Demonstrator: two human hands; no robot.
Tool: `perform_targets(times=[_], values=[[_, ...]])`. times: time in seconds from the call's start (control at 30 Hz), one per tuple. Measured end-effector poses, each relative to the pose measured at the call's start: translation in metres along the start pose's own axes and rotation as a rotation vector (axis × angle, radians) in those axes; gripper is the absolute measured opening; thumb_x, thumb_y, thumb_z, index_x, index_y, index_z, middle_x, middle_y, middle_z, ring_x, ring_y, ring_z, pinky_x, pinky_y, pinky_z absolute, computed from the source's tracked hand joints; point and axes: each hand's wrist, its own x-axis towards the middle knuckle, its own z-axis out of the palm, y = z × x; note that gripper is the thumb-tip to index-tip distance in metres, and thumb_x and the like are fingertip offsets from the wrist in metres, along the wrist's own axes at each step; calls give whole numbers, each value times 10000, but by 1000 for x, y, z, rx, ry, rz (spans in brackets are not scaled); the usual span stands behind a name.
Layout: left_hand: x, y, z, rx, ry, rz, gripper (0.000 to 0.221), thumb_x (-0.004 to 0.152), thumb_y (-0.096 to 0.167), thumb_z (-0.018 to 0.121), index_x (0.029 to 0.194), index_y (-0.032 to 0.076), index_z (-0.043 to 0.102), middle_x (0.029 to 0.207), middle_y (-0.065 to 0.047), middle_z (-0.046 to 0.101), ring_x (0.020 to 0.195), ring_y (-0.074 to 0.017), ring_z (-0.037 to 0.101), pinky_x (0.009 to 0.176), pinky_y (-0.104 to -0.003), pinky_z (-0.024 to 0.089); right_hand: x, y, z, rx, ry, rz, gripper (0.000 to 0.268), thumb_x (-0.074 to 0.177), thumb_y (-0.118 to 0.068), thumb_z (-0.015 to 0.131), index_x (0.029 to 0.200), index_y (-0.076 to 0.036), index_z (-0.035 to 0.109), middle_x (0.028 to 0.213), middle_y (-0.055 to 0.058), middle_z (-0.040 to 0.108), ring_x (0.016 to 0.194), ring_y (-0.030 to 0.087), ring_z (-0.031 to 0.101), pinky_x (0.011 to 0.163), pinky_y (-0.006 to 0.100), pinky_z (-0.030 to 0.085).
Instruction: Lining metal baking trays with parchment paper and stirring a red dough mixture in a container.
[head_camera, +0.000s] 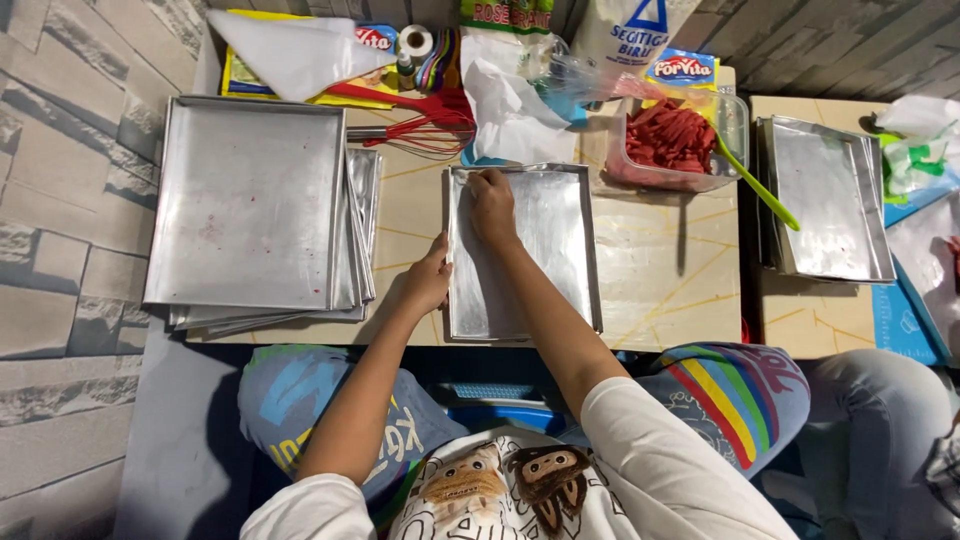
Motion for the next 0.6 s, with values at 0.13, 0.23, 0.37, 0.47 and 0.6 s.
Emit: perform_targets(times=[0.13, 0.23, 0.37, 0.47, 0.6], values=[[-1, -3, 0, -140, 24, 30, 571, 1025, 206, 446, 1586, 219, 342, 1071, -151, 748, 682, -255, 762, 667, -378, 613, 1, -14, 3, 157, -138, -5, 142, 905, -52, 649, 951, -126, 761, 982, 73, 679, 955, 311, 689, 854, 391, 565], [-7, -3, -5, -167, 22, 52, 567, 1025, 194, 456, 1582, 209, 353, 1022, -164, 753, 664, -267, 758, 637, -382, 619, -8, -17, -4, 194, -200, -25, 147, 886, -38, 664, 944, -127, 766, 994, 73, 692, 975, 313, 694, 870, 397, 565], [2, -6, -1, -177, -5, 64, 540, 1030, 227, 467, 1563, 227, 386, 886, -137, 754, 660, -268, 755, 635, -379, 630, -37, -12, -23, 237, -266, -109, 153, 909, -74, 632, 952, -135, 766, 1002, 71, 698, 957, 296, 687, 825, 382, 569], [0, -11, -2, -224, 10, 58, 492, 1057, 283, 428, 1547, 237, 412, 787, -93, 737, 624, -241, 746, 607, -357, 629, -59, -41, -64, 154, -291, -197, 128, 868, -107, 677, 909, -194, 762, 969, -2, 695, 905, 194, 693, 790, 306, 563], [-18, 4, -20, -154, -21, 51, 463, 1051, 312, 399, 1507, 277, 475, 733, -65, 730, 610, -226, 744, 623, -373, 627, -88, -40, -92, 219, -414, -262, 184, 917, -71, 614, 978, -136, 775, 1035, 64, 722, 959, 250, 694, 821, 332, 564]])
